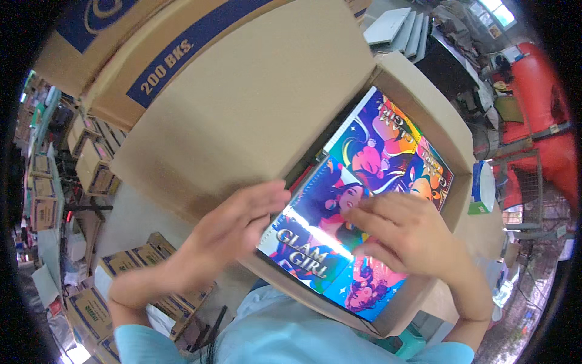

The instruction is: The person opens a cardboard box labeled 'Spiral Notes' using a box cutter. They remove a plastic-wrapped stack of notebooks, place them on the table, and then proceed to unpack individual notebooks from the box, stacking them on the table.

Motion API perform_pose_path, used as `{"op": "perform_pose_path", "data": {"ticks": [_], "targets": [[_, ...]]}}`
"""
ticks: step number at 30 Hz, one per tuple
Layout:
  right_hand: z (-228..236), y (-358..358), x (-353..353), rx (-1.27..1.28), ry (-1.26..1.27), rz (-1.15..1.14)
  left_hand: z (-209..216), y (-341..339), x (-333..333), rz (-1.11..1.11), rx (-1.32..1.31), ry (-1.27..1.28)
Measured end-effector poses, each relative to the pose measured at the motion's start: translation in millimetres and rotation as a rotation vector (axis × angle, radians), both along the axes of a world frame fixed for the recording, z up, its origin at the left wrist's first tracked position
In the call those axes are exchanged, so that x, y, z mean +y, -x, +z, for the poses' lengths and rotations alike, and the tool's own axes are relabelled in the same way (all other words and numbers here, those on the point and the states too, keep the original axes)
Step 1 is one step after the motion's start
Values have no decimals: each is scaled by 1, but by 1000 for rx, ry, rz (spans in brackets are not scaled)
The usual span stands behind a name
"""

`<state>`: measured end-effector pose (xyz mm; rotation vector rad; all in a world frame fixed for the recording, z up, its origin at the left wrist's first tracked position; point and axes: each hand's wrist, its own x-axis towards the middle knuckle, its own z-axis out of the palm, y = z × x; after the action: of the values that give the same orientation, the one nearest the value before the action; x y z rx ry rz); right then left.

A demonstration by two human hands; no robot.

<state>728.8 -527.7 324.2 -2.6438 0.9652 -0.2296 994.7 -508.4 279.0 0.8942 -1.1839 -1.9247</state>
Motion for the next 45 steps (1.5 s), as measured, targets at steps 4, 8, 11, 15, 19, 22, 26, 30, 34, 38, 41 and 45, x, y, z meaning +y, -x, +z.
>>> {"op": "perform_pose_path", "data": {"ticks": [4,8,11,15,19,22,26,30,34,38,41,45], "targets": [[11,46,52,-83,26,-56,-26,41,-33,-193,-231,-216],[-38,99,83,-266,39,-203,-71,82,-61,-128,-847,-545],[-71,115,87,-262,12,-287,-96,81,-62,-174,-569,-574],[-81,116,84,-283,-102,-324,-83,86,-60,-260,-485,-629],[-87,125,86,-286,-125,-330,-68,107,-59,-312,-489,-605],[-90,124,88,-278,-117,-325,-98,90,-68,-305,-485,-617],[-90,126,82,-257,-147,-320,-118,84,-80,-342,-491,-653],[-89,125,80,-294,-178,-328,-109,93,-83,-452,-386,-706],[-90,124,80,-352,-166,-357,-84,112,-66,-452,-286,-645],[-91,123,82,-336,-183,-394,-68,123,-57,-492,-240,-614],[-84,123,83,-315,-208,-413,-76,114,-62,-473,-226,-701],[-86,124,86,-327,-172,-427,-95,90,-73,-414,-340,-681]]}}
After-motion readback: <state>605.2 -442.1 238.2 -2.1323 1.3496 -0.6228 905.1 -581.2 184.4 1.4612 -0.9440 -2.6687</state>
